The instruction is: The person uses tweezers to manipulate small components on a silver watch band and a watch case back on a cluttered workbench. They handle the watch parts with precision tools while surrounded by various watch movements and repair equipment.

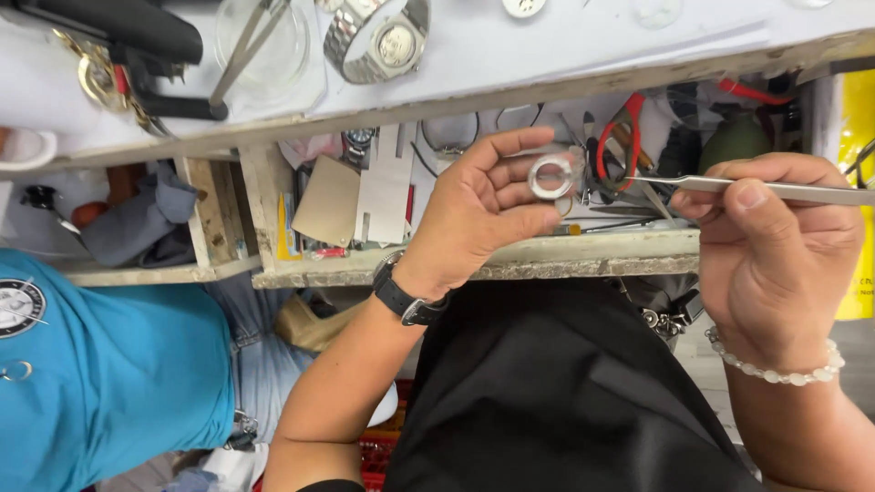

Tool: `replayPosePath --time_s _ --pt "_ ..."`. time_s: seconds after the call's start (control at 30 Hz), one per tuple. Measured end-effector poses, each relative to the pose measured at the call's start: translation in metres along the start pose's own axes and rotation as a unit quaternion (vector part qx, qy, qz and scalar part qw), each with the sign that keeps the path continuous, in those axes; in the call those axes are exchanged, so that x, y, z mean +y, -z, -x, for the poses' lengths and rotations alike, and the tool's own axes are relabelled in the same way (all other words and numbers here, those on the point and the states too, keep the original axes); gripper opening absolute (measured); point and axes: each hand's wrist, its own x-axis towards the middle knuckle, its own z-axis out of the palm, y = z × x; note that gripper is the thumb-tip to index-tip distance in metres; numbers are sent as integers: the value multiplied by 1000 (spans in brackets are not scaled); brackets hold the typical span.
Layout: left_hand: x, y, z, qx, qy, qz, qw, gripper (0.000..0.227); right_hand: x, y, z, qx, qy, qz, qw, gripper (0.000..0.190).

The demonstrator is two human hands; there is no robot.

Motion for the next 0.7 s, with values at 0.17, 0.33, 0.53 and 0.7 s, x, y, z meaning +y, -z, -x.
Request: replayPosePath --time_s 0.17,0.33,0.53,0.7 --pt "-23 2 13 5 -13 164 986 40 11 -15 11 -21 17 78 997 19" --pt "-31 2 17 61 -48 73 994 11 17 -27 14 -45 121 167 977 15" --pt "-20 -1 17 61 -102 129 985 4 6 -42 16 -35 96 29 994 14" --pt "-11 -2 18 45 -111 134 984 5 10 -58 13 -29 58 138 988 15"
